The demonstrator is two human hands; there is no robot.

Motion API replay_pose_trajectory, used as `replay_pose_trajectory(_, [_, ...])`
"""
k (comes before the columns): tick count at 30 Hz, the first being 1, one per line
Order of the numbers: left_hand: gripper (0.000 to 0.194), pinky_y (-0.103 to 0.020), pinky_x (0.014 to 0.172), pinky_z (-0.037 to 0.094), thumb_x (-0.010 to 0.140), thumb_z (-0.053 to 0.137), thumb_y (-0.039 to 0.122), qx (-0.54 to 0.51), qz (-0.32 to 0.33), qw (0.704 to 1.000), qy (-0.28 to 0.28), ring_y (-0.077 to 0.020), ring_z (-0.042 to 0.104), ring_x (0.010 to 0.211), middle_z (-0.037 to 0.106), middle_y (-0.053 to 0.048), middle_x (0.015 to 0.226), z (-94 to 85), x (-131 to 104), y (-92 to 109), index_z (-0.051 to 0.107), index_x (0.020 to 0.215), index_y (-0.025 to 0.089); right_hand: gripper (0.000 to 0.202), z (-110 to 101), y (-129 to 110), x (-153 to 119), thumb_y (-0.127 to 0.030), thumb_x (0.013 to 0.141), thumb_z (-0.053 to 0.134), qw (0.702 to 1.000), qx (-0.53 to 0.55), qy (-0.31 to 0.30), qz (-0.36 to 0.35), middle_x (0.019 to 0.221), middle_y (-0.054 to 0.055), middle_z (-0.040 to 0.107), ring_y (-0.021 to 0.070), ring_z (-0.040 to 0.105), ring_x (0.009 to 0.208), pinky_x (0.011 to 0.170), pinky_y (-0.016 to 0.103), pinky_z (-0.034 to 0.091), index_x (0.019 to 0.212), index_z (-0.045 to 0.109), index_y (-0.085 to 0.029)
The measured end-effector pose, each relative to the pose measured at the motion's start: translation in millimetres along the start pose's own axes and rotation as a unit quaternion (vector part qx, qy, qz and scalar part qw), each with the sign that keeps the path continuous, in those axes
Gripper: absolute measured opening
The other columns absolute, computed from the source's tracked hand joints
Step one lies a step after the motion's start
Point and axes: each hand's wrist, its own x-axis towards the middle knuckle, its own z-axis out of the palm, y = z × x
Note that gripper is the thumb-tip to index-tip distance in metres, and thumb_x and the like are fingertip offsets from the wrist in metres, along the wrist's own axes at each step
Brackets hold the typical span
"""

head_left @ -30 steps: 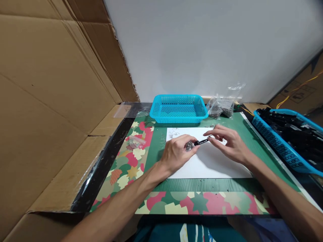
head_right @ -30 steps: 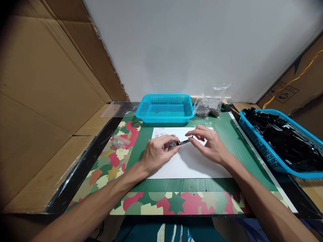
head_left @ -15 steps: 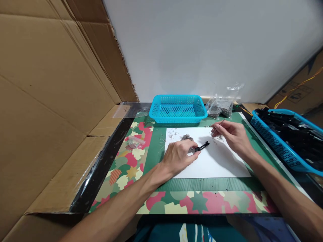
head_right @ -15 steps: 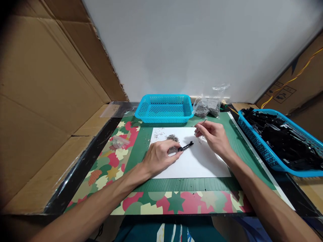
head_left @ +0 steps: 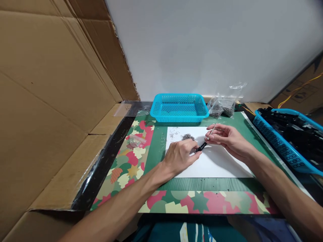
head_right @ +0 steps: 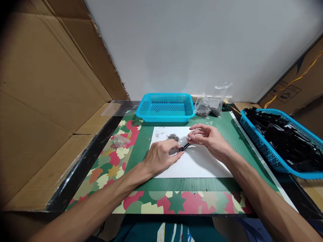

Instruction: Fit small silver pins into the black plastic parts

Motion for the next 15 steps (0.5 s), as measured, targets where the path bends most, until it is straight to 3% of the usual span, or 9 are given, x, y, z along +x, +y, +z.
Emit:
replay_pose_trajectory(3, [0.012, -0.029, 0.063, 0.043, 0.091, 0.078, 0.027, 0.002, 0.002, 1.000, -0.006, -0.0171, 0.070, 0.080, 0.072, 0.002, 0.089, -0.9, 0.5, 0.3, 0.070, 0.094, 0.018, 0.041, 4.3, 0.6, -3.0, -0.035, 0.078, 0.092, 0.990, -0.109, 0.007, -0.086, 0.095, 0.008, 0.075, 0.0188, 0.073, 0.087, 0.084, 0.033, 0.063, 0.107, 0.071, -0.016])
replay_pose_trajectory(6, [0.011, -0.029, 0.064, 0.044, 0.092, 0.076, 0.028, -0.007, 0.000, 1.000, -0.009, -0.0171, 0.070, 0.081, 0.071, 0.001, 0.089, -0.9, 0.2, -0.2, 0.071, 0.096, 0.018, 0.032, 10.1, 2.5, -7.4, -0.037, 0.085, 0.086, 0.959, -0.233, 0.005, -0.163, 0.095, 0.009, 0.076, 0.0205, 0.074, 0.087, 0.079, 0.032, 0.063, 0.106, 0.071, -0.017])
replay_pose_trajectory(9, [0.009, -0.029, 0.064, 0.043, 0.092, 0.074, 0.026, -0.010, 0.003, 1.000, -0.009, -0.0176, 0.069, 0.081, 0.071, 0.001, 0.088, -0.3, -0.3, -0.3, 0.072, 0.095, 0.018, 0.028, 16.8, 3.9, -11.6, -0.036, 0.091, 0.080, 0.940, -0.286, -0.018, -0.185, 0.094, 0.009, 0.077, 0.0208, 0.075, 0.086, 0.080, 0.032, 0.063, 0.109, 0.071, -0.018])
replay_pose_trajectory(15, [0.008, -0.030, 0.064, 0.044, 0.092, 0.073, 0.026, -0.006, 0.003, 1.000, -0.006, -0.0185, 0.070, 0.082, 0.071, 0.001, 0.088, 0.4, 0.0, 0.9, 0.073, 0.095, 0.018, 0.024, 23.5, 7.5, -12.7, -0.036, 0.092, 0.077, 0.938, -0.291, -0.027, -0.187, 0.094, 0.009, 0.078, 0.0220, 0.077, 0.085, 0.081, 0.034, 0.065, 0.106, 0.070, -0.017])
